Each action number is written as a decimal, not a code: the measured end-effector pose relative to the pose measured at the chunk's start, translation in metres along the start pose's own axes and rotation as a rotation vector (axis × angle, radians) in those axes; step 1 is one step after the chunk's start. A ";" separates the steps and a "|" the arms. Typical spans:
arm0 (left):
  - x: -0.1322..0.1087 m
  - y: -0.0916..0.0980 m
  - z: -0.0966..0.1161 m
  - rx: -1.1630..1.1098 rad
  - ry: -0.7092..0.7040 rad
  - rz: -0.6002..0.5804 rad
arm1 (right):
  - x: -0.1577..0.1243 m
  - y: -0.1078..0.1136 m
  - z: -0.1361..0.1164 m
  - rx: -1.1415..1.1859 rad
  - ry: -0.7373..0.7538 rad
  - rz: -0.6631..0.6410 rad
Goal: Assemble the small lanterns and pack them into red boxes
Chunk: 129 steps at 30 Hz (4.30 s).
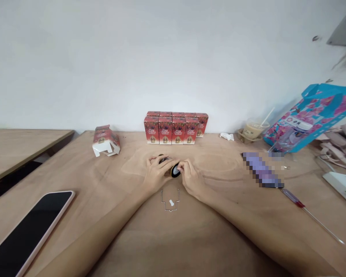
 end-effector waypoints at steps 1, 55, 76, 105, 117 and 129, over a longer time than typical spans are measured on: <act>0.000 0.000 0.000 -0.004 0.002 -0.005 | 0.000 0.001 0.001 0.013 -0.007 0.013; -0.003 0.007 0.007 -0.036 -0.093 0.032 | 0.002 0.020 -0.010 0.195 0.111 0.098; -0.003 0.006 -0.011 -0.030 0.096 -0.011 | -0.004 0.013 -0.030 0.039 0.355 0.079; -0.007 0.000 0.007 0.127 -0.213 0.003 | -0.007 -0.009 -0.010 0.095 0.120 -0.182; -0.003 0.018 -0.050 0.150 0.328 0.021 | -0.035 0.008 0.009 0.241 -0.315 -0.384; -0.004 0.017 -0.043 0.124 0.239 0.041 | -0.012 -0.015 -0.002 0.402 -0.348 -0.399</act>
Point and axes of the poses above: each hand's wrist, its own x-axis towards the middle knuckle, its own y-axis out of the back of the hand, z = x × y, the point moved 9 cm from there along x, towards the middle knuckle, and after that the axes turned 8 degrees about z, right-handed, at the moved point
